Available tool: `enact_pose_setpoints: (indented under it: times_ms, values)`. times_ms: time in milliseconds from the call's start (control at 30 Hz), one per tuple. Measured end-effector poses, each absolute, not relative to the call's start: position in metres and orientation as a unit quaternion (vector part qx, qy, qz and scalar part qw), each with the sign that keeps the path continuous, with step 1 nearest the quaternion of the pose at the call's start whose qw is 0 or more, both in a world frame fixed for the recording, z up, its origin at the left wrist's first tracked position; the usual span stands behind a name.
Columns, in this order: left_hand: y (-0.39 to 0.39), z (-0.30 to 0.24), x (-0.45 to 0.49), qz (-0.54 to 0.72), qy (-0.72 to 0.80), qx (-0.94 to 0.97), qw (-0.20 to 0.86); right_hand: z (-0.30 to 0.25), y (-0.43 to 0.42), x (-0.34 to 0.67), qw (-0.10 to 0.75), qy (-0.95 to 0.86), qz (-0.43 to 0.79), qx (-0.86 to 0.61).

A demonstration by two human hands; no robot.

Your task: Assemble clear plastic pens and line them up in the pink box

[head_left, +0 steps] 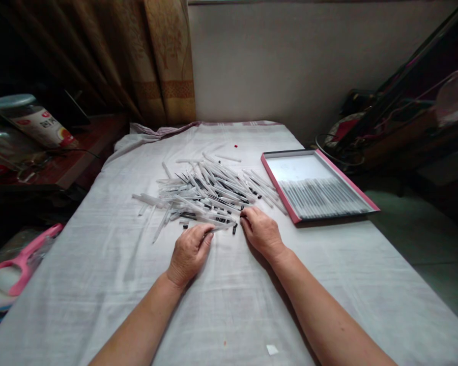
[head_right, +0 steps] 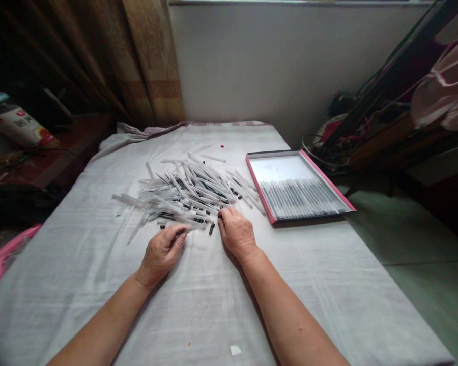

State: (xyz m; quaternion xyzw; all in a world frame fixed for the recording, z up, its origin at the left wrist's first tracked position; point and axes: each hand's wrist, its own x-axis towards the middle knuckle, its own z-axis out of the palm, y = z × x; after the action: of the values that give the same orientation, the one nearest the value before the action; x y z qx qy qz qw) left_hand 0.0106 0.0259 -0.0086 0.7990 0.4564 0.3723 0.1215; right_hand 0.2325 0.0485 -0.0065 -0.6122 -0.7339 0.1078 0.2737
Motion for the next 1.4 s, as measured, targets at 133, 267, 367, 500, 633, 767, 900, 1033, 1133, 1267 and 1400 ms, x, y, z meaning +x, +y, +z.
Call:
enact_pose_setpoints:
  times_ms: [133, 267, 367, 500, 633, 767, 900, 1033, 1133, 1267, 1400]
  values:
    - [0.026, -0.007, 0.011, 0.367, 0.459, 0.800, 0.122, -0.006, 0.041, 0.234, 0.414, -0.672, 0.260, -0.556]
    - [0.027, -0.008, 0.010, 0.360, 0.458, 0.805, 0.116, -0.004, 0.033, 0.228, 0.475, -0.609, 0.371, -0.516]
    - [0.027, -0.009, 0.011, 0.358, 0.456, 0.807, 0.111, 0.000, 0.031, 0.223, 0.485, -0.589, 0.396, -0.512]
    - [0.027, -0.009, 0.011, 0.358, 0.452, 0.809, 0.114, 0.003, 0.030, 0.220, 0.487, -0.585, 0.399, -0.511]
    - [0.026, -0.008, 0.011, 0.354, 0.452, 0.811, 0.113, 0.002, 0.029, 0.219, 0.497, -0.579, 0.401, -0.507]
    - [0.026, -0.008, 0.010, 0.352, 0.453, 0.811, 0.113, 0.001, 0.029, 0.216, 0.505, -0.562, 0.429, -0.495]
    - [0.026, -0.007, 0.011, 0.350, 0.452, 0.812, 0.115, -0.001, 0.029, 0.218, 0.502, -0.572, 0.411, -0.502]
    - [0.026, -0.008, 0.011, 0.349, 0.448, 0.816, 0.111, -0.005, 0.030, 0.224, 0.484, -0.616, 0.373, -0.498]
    - [0.026, -0.008, 0.010, 0.346, 0.440, 0.821, 0.109, -0.004, 0.031, 0.228, 0.462, -0.648, 0.340, -0.501]
    - [0.025, -0.008, 0.009, 0.343, 0.429, 0.829, 0.104, 0.000, 0.031, 0.229, 0.431, -0.696, 0.273, -0.505]
    - [0.025, -0.008, 0.010, 0.333, 0.426, 0.836, 0.091, -0.001, 0.031, 0.229, 0.394, -0.720, 0.226, -0.525]
